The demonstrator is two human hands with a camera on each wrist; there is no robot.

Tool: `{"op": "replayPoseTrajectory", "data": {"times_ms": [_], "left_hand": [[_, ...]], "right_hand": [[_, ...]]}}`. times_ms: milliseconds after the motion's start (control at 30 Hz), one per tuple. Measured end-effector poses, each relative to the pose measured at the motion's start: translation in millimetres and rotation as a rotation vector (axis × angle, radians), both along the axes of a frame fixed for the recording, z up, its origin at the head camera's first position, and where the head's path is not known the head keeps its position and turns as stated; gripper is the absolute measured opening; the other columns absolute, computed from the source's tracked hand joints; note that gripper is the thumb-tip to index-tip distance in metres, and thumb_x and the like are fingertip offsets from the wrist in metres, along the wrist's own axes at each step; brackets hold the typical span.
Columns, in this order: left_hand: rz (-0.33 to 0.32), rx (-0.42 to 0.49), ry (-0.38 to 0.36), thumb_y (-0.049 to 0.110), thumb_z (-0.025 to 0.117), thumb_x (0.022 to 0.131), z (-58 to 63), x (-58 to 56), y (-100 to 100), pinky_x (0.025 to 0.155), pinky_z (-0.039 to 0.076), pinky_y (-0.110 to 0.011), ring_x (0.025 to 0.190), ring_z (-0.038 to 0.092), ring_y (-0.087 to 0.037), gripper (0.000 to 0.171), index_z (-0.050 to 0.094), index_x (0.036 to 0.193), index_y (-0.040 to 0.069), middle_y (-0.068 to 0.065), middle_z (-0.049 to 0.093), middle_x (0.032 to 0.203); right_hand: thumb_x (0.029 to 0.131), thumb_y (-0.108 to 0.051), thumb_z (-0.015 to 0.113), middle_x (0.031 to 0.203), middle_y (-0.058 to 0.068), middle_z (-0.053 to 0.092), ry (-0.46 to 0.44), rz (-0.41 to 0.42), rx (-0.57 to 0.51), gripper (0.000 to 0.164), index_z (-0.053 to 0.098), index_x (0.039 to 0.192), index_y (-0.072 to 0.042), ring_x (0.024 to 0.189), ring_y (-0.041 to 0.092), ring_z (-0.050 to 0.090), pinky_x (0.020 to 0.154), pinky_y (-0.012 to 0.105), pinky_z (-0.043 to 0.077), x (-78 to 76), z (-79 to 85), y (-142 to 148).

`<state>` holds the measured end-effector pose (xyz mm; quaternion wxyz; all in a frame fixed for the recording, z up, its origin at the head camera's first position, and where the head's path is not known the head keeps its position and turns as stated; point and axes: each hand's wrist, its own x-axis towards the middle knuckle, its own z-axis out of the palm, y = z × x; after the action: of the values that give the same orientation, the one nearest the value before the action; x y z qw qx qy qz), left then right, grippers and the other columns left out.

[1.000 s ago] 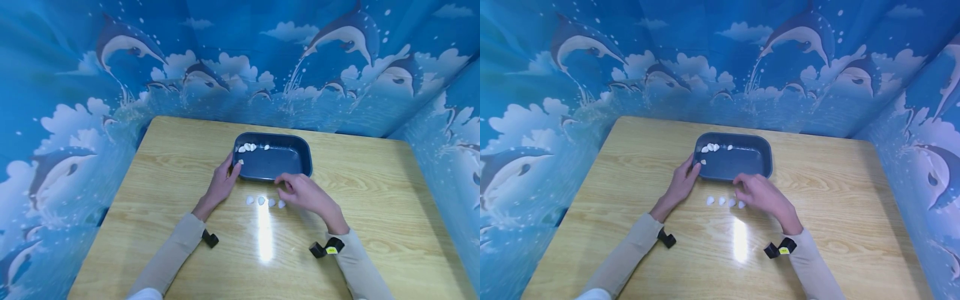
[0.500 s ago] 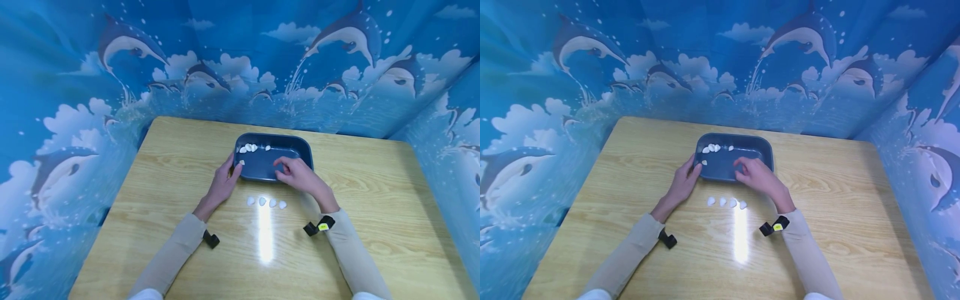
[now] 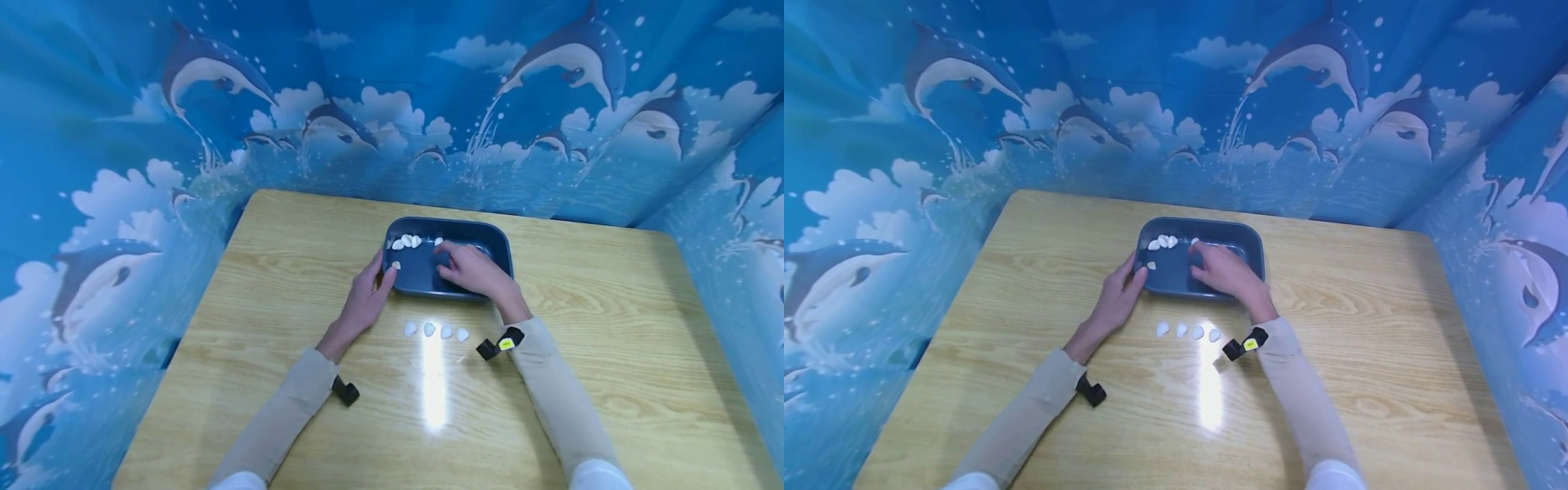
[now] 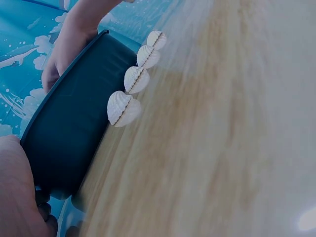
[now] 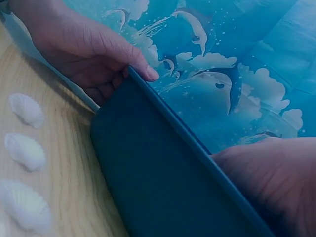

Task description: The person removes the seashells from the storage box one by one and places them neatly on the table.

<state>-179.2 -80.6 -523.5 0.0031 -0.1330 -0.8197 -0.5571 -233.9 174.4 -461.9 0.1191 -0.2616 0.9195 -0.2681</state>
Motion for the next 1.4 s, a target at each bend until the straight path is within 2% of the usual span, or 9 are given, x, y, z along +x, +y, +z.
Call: {"op": "replayPoseTrajectory", "data": {"times_ms": [133, 333, 467, 567, 800, 967, 1100, 1233, 1400], "left_hand": [[-0.001, 0.009, -0.008, 0.031, 0.042, 0.114, 0.9, 0.4, 0.9, 0.128, 0.026, -0.04, 0.157, 0.023, -0.018, 0.059, 0.021, 0.166, 0.012, -0.011, 0.023, 0.172], [0.001, 0.008, -0.023, 0.034, 0.042, 0.114, 1.5, 0.3, 1.5, 0.128, 0.026, -0.04, 0.157, 0.023, -0.017, 0.061, 0.02, 0.167, 0.014, -0.008, 0.022, 0.172], [-0.002, 0.01, -0.018, 0.034, 0.042, 0.114, 2.1, 0.5, 1.4, 0.128, 0.026, -0.04, 0.158, 0.023, -0.017, 0.061, 0.02, 0.167, 0.015, -0.006, 0.023, 0.172], [-0.001, 0.01, -0.018, 0.034, 0.042, 0.114, 1.9, 0.6, 1.2, 0.128, 0.026, -0.04, 0.158, 0.023, -0.018, 0.06, 0.02, 0.167, 0.013, -0.007, 0.023, 0.172], [-0.003, 0.006, -0.017, 0.033, 0.042, 0.114, 2.3, 1.3, 1.3, 0.128, 0.025, -0.039, 0.158, 0.022, -0.017, 0.06, 0.02, 0.166, 0.013, -0.006, 0.022, 0.172], [-0.006, 0.011, -0.007, 0.031, 0.042, 0.114, 2.9, 1.1, 1.1, 0.128, 0.024, -0.037, 0.157, 0.023, -0.015, 0.06, 0.021, 0.167, 0.014, -0.002, 0.022, 0.172], [-0.006, 0.011, 0.001, 0.03, 0.042, 0.114, 3.0, 0.7, 0.8, 0.128, 0.025, -0.037, 0.157, 0.023, -0.014, 0.059, 0.021, 0.167, 0.013, -0.001, 0.022, 0.172], [-0.012, 0.015, 0.0, 0.028, 0.042, 0.114, 3.4, 0.5, 0.7, 0.128, 0.024, -0.036, 0.157, 0.022, -0.012, 0.059, 0.021, 0.167, 0.012, 0.0, 0.022, 0.172], [-0.01, 0.009, -0.016, 0.03, 0.042, 0.114, 3.1, 0.2, 0.4, 0.128, 0.024, -0.034, 0.157, 0.021, -0.01, 0.059, 0.02, 0.167, 0.013, 0.001, 0.021, 0.172]], "right_hand": [[0.103, -0.017, 0.065, 0.069, 0.001, 0.053, 0.001, -0.001, 0.039, 0.044, 0.057, 0.143, -0.003, 0.059, 0.017, 0.049, 0.053, 0.032, 0.038, -6.3, -3.3, -6.1], [0.104, -0.017, 0.064, 0.068, 0.005, 0.055, -0.049, 0.005, 0.079, 0.053, 0.048, 0.153, -0.004, 0.056, 0.017, 0.051, 0.054, 0.032, 0.04, -14.1, 4.1, -18.5], [0.106, -0.019, 0.063, 0.099, 0.012, 0.07, -0.065, 0.017, 0.129, 0.051, 0.049, 0.152, -0.004, 0.067, 0.016, 0.057, 0.067, 0.034, 0.048, -21.6, 14.1, -27.0], [0.106, -0.02, 0.062, 0.113, 0.013, 0.072, -0.057, 0.018, 0.165, 0.047, 0.054, 0.149, -0.004, 0.075, 0.018, 0.06, 0.073, 0.038, 0.051, -27.6, 19.7, -32.9], [0.106, -0.018, 0.061, 0.109, 0.01, 0.073, 0.005, 0.015, 0.213, 0.047, 0.054, 0.151, -0.007, 0.074, 0.019, 0.06, 0.072, 0.038, 0.052, -38.1, 12.9, -40.9], [0.106, -0.019, 0.061, 0.088, 0.008, 0.067, 0.025, -0.003, 0.261, 0.046, 0.056, 0.15, -0.008, 0.068, 0.019, 0.056, 0.065, 0.037, 0.048, -40.1, 6.2, -44.1], [0.106, -0.019, 0.061, 0.083, 0.007, 0.065, 0.023, -0.005, 0.278, 0.041, 0.06, 0.147, -0.01, 0.064, 0.018, 0.051, 0.061, 0.035, 0.043, -40.9, 4.7, -44.7], [0.107, -0.02, 0.06, 0.091, 0.008, 0.07, 0.017, 0.005, 0.285, 0.036, 0.065, 0.142, -0.012, 0.066, 0.018, 0.052, 0.062, 0.035, 0.044, -41.3, 4.0, -45.2], [0.107, -0.021, 0.06, 0.117, 0.011, 0.073, 0.04, -0.005, 0.293, 0.037, 0.064, 0.142, -0.01, 0.079, 0.021, 0.062, 0.068, 0.039, 0.053, -41.3, 3.6, -45.9]]}}
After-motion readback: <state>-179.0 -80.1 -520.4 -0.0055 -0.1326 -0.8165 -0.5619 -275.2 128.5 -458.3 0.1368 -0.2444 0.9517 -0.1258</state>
